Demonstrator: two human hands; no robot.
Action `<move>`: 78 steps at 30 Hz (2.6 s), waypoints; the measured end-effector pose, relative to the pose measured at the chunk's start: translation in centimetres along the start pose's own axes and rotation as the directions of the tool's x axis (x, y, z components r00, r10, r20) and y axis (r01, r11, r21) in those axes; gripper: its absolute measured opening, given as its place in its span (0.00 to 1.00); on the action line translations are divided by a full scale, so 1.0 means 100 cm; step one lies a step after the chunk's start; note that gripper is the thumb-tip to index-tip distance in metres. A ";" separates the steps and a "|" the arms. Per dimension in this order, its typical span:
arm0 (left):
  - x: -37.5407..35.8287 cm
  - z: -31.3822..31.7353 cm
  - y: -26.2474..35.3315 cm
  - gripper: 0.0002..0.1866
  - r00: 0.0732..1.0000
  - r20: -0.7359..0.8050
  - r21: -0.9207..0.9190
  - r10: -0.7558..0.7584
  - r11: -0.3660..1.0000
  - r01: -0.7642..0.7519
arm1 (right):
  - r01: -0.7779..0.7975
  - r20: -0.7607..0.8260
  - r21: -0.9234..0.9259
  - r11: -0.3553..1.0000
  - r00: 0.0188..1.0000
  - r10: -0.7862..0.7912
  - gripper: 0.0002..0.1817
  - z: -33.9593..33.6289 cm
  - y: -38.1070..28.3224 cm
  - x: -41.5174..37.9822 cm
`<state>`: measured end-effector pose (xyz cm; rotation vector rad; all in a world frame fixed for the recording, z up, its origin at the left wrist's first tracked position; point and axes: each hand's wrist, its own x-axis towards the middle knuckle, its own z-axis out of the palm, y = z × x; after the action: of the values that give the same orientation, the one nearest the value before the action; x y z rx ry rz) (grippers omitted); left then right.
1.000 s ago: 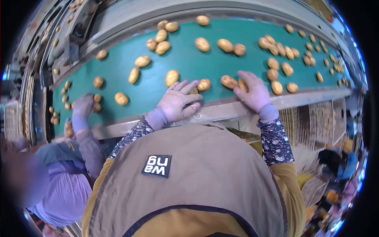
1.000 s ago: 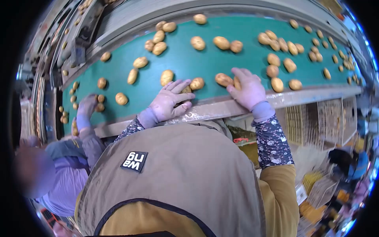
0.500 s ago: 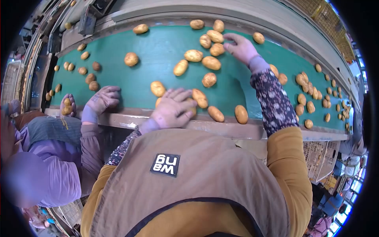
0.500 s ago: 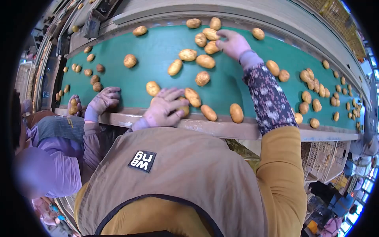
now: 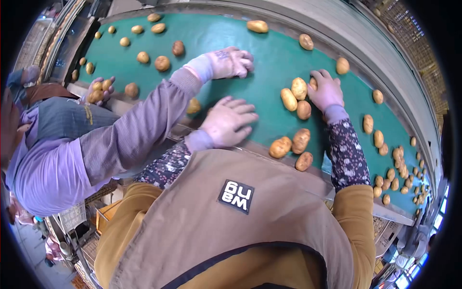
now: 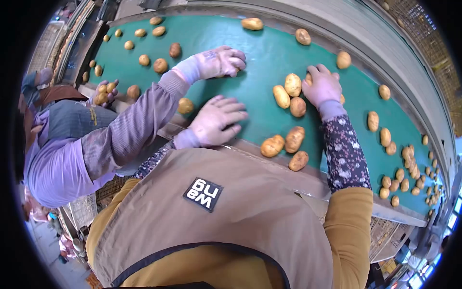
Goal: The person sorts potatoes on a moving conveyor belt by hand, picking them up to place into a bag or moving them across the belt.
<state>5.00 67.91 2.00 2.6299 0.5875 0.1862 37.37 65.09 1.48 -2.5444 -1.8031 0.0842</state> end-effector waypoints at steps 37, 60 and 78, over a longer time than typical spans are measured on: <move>0.051 -0.016 -0.052 0.28 0.915 -0.295 0.325 -0.274 0.872 0.366 | -0.181 0.274 0.923 0.339 0.928 -0.252 0.17 0.016 -0.043 -0.070; 0.128 -0.029 -0.104 0.31 0.970 0.049 0.195 -0.239 0.955 0.225 | -0.236 -0.075 0.301 0.924 0.960 0.270 0.40 0.010 0.035 -0.027; 0.050 -0.006 -0.012 0.15 0.887 0.160 -0.930 -0.433 0.237 0.283 | 0.243 0.006 0.369 0.897 0.965 -0.263 0.29 -0.001 -0.037 -0.071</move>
<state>8.98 71.27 2.22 1.2526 0.7942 0.4133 31.51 59.64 2.00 -2.0572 -1.9076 0.4454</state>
